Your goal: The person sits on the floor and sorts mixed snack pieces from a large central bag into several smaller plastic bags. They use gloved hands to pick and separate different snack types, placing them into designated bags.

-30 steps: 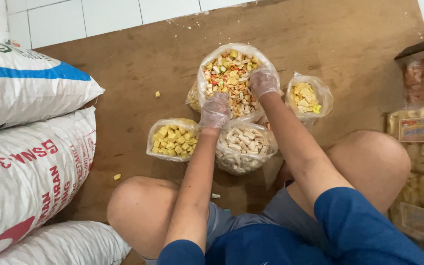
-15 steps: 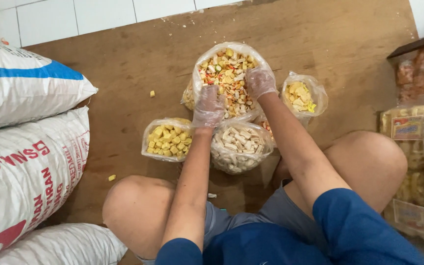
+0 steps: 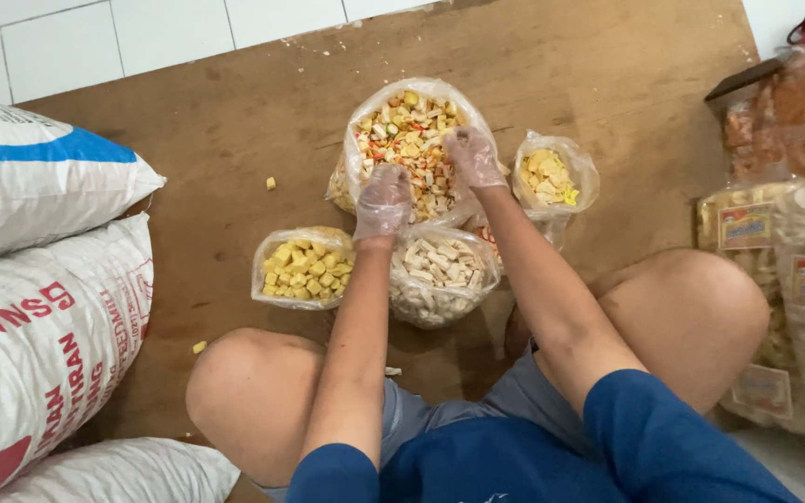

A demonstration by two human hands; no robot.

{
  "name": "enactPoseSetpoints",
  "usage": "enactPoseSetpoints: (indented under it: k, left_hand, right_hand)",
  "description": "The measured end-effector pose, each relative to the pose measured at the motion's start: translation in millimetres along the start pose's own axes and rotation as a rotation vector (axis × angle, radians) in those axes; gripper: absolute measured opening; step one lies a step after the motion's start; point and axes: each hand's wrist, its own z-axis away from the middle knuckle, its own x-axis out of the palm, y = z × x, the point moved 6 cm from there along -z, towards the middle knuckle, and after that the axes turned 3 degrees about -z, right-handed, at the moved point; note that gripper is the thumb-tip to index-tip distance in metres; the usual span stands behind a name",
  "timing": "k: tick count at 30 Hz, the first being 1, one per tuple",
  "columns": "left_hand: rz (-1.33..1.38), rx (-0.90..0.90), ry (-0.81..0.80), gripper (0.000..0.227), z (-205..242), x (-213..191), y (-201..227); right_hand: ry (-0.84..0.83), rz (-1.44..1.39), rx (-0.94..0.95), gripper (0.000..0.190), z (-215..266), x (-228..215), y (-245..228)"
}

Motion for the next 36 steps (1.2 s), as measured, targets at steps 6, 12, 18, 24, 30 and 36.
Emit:
enactPoseSetpoints:
  k: [6, 12, 18, 24, 30, 36]
  left_hand:
    - [0.120, 0.044, 0.111, 0.029, 17, -22, 17]
    - [0.435, -0.291, 0.063, 0.031, 14, -41, 32]
    - [0.872, -0.097, 0.010, 0.034, -3, -37, 24]
    - [0.838, 0.012, -0.037, 0.037, -2, -46, 7]
    - [-0.283, -0.061, -0.273, 0.025, 30, -123, 15]
    - [-0.835, -0.137, -0.508, 0.054, 97, -217, 51]
  right_hand:
    - [-0.112, -0.788, 0.397, 0.042, 15, 5, -1]
    - [-0.476, -0.952, 0.382, 0.043, 30, 4, -29]
    - [-0.598, -0.914, 0.386, 0.042, 46, 3, -57]
    - [-0.671, -0.850, 0.332, 0.041, 49, 15, -58]
    - [-0.683, -0.719, 0.283, 0.041, 74, 19, -81]
    - [-0.742, -0.419, 0.174, 0.048, 132, 40, -122]
